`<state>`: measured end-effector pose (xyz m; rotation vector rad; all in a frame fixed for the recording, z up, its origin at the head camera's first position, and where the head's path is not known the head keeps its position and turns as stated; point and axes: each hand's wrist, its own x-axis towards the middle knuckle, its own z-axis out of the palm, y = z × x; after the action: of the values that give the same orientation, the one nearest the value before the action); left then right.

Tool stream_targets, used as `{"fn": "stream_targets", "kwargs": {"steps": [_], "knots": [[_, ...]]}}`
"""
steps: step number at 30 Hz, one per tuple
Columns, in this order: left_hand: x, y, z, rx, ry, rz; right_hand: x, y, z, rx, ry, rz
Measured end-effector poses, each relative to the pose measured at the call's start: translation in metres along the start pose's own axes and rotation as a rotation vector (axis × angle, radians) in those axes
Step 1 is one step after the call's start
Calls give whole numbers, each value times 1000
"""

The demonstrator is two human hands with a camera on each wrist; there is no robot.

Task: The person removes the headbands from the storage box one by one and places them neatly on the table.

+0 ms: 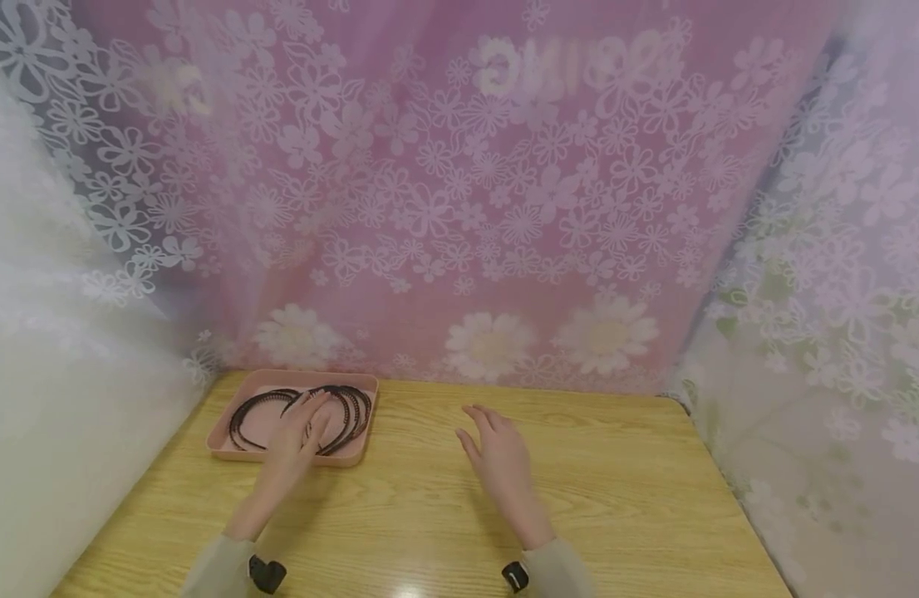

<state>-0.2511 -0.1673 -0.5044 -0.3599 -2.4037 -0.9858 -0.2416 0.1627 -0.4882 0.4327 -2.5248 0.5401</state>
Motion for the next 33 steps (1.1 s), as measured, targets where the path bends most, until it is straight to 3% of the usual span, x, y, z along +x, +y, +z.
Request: {"fn": "stream_targets", "kwargs": {"steps": [11, 16, 20, 26, 30, 33], "knots": [[5, -48, -37, 47, 42, -81, 22, -25, 29, 30, -112, -37], [4, -68, -48, 100, 113, -58, 30, -34, 41, 20, -120, -86], [3, -83, -58, 114, 117, -47, 35, -44, 49, -10, -130, -130], [0, -109, -73, 166, 92, -8, 39, -59, 67, -66, -171, -209], [-2, -123, -83, 235, 27, 12, 40, -65, 83, -55, -211, -231], [-5, -129, -89, 276, -36, -14, 40, -69, 92, -51, -253, -224]]}}
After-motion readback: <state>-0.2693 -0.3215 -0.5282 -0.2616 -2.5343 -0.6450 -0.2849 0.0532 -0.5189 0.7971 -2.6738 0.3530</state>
